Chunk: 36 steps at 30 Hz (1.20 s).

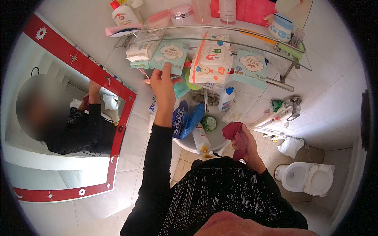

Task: The person repeatedly wipes the surfaces of several small rectangular packages with a pink cloth in a bathroom. They pick up each package from a shelf, wipe it on multiple sides, and place it back on the shelf, repeating this process for multiple items.

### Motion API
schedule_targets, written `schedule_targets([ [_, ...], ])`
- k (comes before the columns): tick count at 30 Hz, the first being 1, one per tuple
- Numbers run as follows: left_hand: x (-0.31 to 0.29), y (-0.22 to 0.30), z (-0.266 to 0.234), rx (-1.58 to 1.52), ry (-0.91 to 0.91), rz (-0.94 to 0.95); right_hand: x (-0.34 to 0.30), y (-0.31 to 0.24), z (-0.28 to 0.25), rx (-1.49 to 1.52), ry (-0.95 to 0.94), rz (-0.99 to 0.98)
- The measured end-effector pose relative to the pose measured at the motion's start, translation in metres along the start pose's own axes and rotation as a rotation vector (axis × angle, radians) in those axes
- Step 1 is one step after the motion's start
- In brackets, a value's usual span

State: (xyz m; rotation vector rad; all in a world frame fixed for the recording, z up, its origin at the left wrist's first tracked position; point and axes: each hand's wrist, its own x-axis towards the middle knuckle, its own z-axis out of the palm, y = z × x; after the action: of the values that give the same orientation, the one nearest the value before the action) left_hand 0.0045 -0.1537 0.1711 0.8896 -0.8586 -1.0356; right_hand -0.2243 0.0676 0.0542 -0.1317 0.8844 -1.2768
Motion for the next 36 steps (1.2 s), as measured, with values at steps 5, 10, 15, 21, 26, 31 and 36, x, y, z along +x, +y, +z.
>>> schedule_targets([
  [5,-0.05,0.009,-0.031,0.28,0.131,0.296,0.006,0.011,-0.006,-0.069,-0.002,0.059],
  [10,-0.147,-0.011,-0.074,0.131,0.189,0.225,0.027,0.023,0.035,-0.172,-0.169,0.091],
  [15,-0.217,-0.046,-0.102,0.205,0.023,-0.204,0.054,0.045,0.084,-0.385,-0.247,0.04],
  [21,-0.202,-0.036,-0.142,-0.541,-0.071,-0.487,0.061,0.031,0.082,-0.593,-0.385,0.196],
  [26,-0.194,-0.057,-0.157,-0.481,-0.078,-0.801,0.072,0.068,0.076,-0.951,-0.523,0.113],
  [31,-0.184,-0.051,-0.158,-0.551,-0.007,-0.822,0.073,0.039,0.06,-0.83,-0.217,-0.192],
  [36,-0.188,-0.063,-0.13,-0.678,-0.137,-0.833,0.046,0.03,0.113,-1.347,-0.494,-0.84],
])
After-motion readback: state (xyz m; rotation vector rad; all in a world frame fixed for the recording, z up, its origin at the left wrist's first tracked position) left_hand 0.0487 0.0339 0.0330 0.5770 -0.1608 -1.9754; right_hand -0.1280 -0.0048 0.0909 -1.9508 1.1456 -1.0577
